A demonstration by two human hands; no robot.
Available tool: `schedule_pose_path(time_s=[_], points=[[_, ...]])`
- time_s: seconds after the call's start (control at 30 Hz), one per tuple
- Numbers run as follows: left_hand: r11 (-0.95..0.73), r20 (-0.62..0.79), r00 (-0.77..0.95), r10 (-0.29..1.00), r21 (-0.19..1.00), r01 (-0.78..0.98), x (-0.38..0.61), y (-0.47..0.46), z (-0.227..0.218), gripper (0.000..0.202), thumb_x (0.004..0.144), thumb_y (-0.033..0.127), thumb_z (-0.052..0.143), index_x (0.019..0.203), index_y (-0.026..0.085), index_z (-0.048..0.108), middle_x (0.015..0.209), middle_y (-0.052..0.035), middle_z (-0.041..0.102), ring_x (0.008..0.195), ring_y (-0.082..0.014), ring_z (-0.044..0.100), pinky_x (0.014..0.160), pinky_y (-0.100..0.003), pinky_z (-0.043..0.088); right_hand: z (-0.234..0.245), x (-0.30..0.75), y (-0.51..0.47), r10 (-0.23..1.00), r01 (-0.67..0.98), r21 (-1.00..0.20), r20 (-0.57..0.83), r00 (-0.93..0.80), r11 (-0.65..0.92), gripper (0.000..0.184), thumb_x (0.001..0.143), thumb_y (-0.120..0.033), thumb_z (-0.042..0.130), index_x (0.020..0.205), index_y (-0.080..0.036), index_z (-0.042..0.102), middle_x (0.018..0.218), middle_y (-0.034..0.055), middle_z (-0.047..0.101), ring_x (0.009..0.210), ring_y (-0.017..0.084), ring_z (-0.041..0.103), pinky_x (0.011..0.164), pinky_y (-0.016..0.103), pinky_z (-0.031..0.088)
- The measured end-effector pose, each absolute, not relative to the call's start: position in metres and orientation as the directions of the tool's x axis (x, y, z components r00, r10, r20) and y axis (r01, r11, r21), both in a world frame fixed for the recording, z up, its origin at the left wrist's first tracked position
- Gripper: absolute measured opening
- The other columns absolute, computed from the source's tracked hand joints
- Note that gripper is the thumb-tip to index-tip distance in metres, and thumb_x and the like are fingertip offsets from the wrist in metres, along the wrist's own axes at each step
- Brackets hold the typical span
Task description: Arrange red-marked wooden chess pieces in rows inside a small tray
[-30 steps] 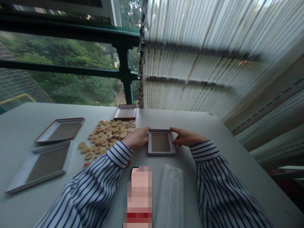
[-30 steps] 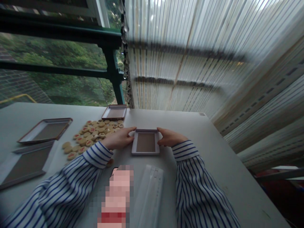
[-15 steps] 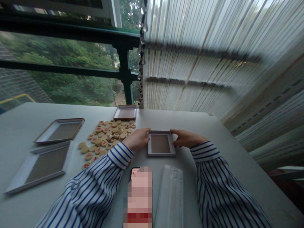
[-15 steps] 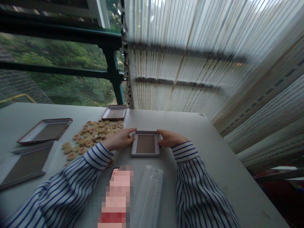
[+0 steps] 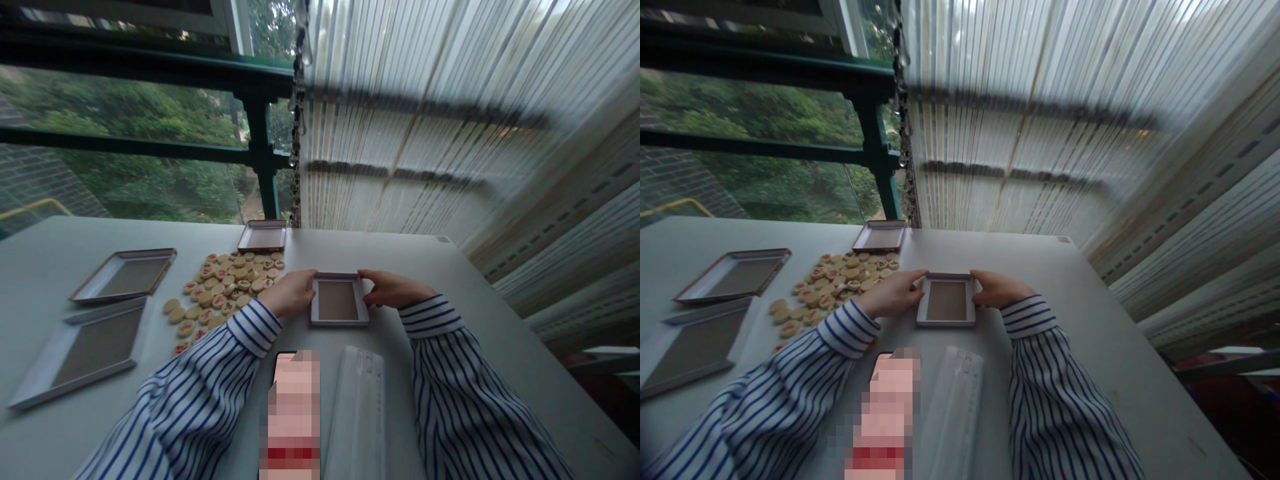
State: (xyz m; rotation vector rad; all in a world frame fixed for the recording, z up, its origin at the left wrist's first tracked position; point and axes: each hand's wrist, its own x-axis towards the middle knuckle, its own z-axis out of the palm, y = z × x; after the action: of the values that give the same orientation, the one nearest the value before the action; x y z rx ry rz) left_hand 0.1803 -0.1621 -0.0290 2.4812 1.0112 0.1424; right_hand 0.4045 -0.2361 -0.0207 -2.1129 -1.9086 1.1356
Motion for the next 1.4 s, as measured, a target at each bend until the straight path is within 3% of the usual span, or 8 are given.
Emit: schedule_pose_path(time_s=[0.1, 0.37, 0.87, 1.1, 1.4], points=[[-0.629, -0.064, 0.730, 0.680, 0.461, 0.626, 0.1800, -0.1624, -0.0290, 0.052, 0.076, 0.022, 0.045, 0.127, 0.007, 0.042, 0.102, -0.0125, 0.065, 0.093, -0.0206, 0.061, 0.082, -0.026, 0.043, -0.0189, 0.4036, -0.2367, 0.888, 0.820, -0.523, -0.458, -0.039, -0.234, 0.073, 0.072, -0.018, 0.056, 0.136, -0.012, 0.023, 0.083, 0.0072, 0.065, 0.063, 0.012, 0.058, 0.051, 0.020, 0.043], [-0.596, -0.061, 0.712, 0.700, 0.499, 0.629, 0.1795, -0.1606, -0.0321, 0.051, 0.076, 0.021, 0.046, 0.127, 0.011, 0.043, 0.100, -0.0098, 0.067, 0.093, -0.0200, 0.061, 0.083, -0.027, 0.043, -0.0143, 0.4003, -0.2379, 0.909, 0.816, -0.540, -0.414, -0.044, -0.206, 0.063, 0.071, -0.018, 0.058, 0.130, -0.014, 0.037, 0.081, 0.0059, 0.066, 0.063, 0.012, 0.058, 0.052, 0.020, 0.043], [-0.621, -0.051, 0.718, 0.694, 0.464, 0.632, 0.1792, -0.1581, -0.0341, 0.051, 0.077, 0.024, 0.044, 0.127, 0.011, 0.043, 0.098, -0.0098, 0.067, 0.091, -0.0193, 0.062, 0.081, -0.026, 0.044, -0.0181, 0.4021, -0.2361, 0.909, 0.825, -0.527, -0.415, -0.041, -0.203, 0.065, 0.072, -0.019, 0.055, 0.133, -0.014, 0.033, 0.081, 0.0059, 0.066, 0.064, 0.013, 0.058, 0.053, 0.020, 0.043], [-0.623, -0.054, 0.716, 0.696, 0.451, 0.639, 0.1796, -0.1582, -0.0326, 0.051, 0.077, 0.024, 0.044, 0.126, 0.011, 0.044, 0.103, -0.0101, 0.065, 0.092, -0.0189, 0.062, 0.080, -0.025, 0.044, -0.0150, 0.4009, -0.2372, 0.921, 0.835, -0.514, -0.389, -0.024, -0.196, 0.067, 0.072, -0.019, 0.056, 0.134, -0.013, 0.032, 0.080, 0.0056, 0.066, 0.066, 0.014, 0.060, 0.061, 0.022, 0.044], [-0.611, -0.049, 0.711, 0.702, 0.470, 0.636, 0.1774, -0.1564, -0.0317, 0.052, 0.077, 0.026, 0.045, 0.126, 0.010, 0.043, 0.105, -0.0118, 0.065, 0.088, -0.0191, 0.063, 0.078, -0.025, 0.045, -0.0125, 0.4016, -0.2375, 0.938, 0.858, -0.477, -0.346, 0.017, -0.192, 0.072, 0.070, -0.022, 0.060, 0.135, -0.013, 0.030, 0.097, 0.0097, 0.065, 0.077, 0.017, 0.061, 0.073, 0.027, 0.046]])
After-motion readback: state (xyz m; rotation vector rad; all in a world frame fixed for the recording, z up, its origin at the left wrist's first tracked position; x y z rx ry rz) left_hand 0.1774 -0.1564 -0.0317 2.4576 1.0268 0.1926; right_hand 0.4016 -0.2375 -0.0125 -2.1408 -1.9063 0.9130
